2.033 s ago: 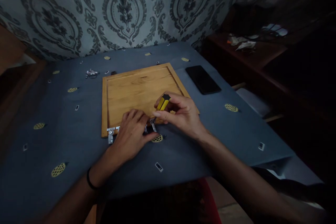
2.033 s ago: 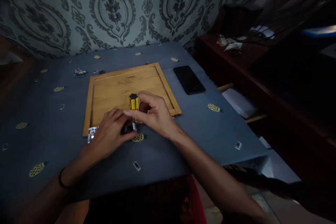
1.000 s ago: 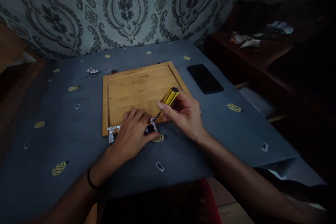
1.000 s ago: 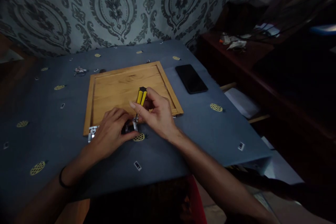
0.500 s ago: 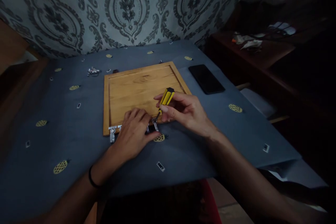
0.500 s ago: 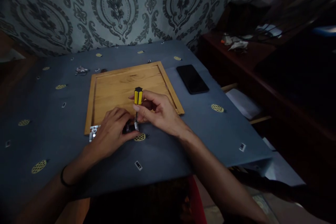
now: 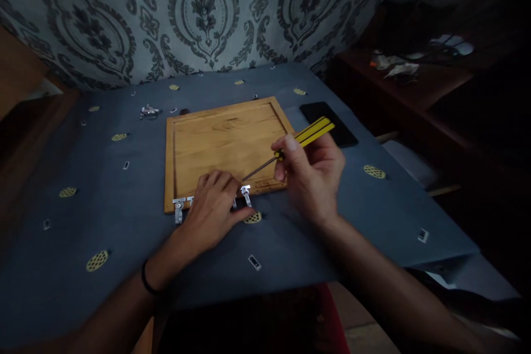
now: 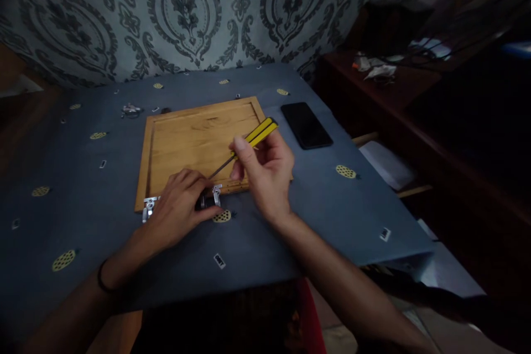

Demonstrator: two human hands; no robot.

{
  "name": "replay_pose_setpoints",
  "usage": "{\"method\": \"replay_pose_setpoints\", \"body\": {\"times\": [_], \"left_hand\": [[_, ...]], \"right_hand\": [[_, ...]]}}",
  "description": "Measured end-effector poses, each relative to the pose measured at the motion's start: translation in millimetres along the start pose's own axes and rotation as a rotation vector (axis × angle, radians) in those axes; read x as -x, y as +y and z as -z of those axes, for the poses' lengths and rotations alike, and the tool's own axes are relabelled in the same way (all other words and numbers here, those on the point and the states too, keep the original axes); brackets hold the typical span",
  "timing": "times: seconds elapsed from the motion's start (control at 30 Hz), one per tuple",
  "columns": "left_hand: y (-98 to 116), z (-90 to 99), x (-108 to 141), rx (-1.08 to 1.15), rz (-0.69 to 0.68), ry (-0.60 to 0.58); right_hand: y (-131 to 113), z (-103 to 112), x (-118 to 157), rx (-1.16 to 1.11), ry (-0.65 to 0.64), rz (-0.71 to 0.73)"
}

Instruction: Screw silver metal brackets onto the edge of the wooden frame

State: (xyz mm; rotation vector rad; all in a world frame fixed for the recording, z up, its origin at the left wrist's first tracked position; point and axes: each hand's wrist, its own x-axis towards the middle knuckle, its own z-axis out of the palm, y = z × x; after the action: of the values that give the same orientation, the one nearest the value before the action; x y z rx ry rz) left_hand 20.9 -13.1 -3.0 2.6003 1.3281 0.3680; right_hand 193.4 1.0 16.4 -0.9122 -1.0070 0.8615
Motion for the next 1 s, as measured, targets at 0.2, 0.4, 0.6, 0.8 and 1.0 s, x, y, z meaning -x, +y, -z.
{"method": "replay_pose_setpoints", "body": {"times": [0.2,0.4,0.6,0.8,1.0], "left_hand": [[0.7,1.1,0.3,0.001,0.002,-0.001],[0.6,0.4,0.6,-0.023,0.002,-0.003],[-0.1,-0.4,0.6,-0.016,-0.004,-0.01],[1.0,0.9,0.6,-0.018,0.001,-0.003],[-0.2,-1.0,1.4,0.005,0.003,0.01]], "right_hand": [[-3.9,9.7,-6.0,0.14,-0.119,-0.059],[-0.9,5.5,1.8,0.173,-0.218,-0.094],[1.9,5.2,2.8,0.203,-0.244,-0.092],[4.9,5.4,2.4,0.186,-0.293,-0.119],[0.8,12.4,-3.2,0.137,-0.461,-0.163]]}}
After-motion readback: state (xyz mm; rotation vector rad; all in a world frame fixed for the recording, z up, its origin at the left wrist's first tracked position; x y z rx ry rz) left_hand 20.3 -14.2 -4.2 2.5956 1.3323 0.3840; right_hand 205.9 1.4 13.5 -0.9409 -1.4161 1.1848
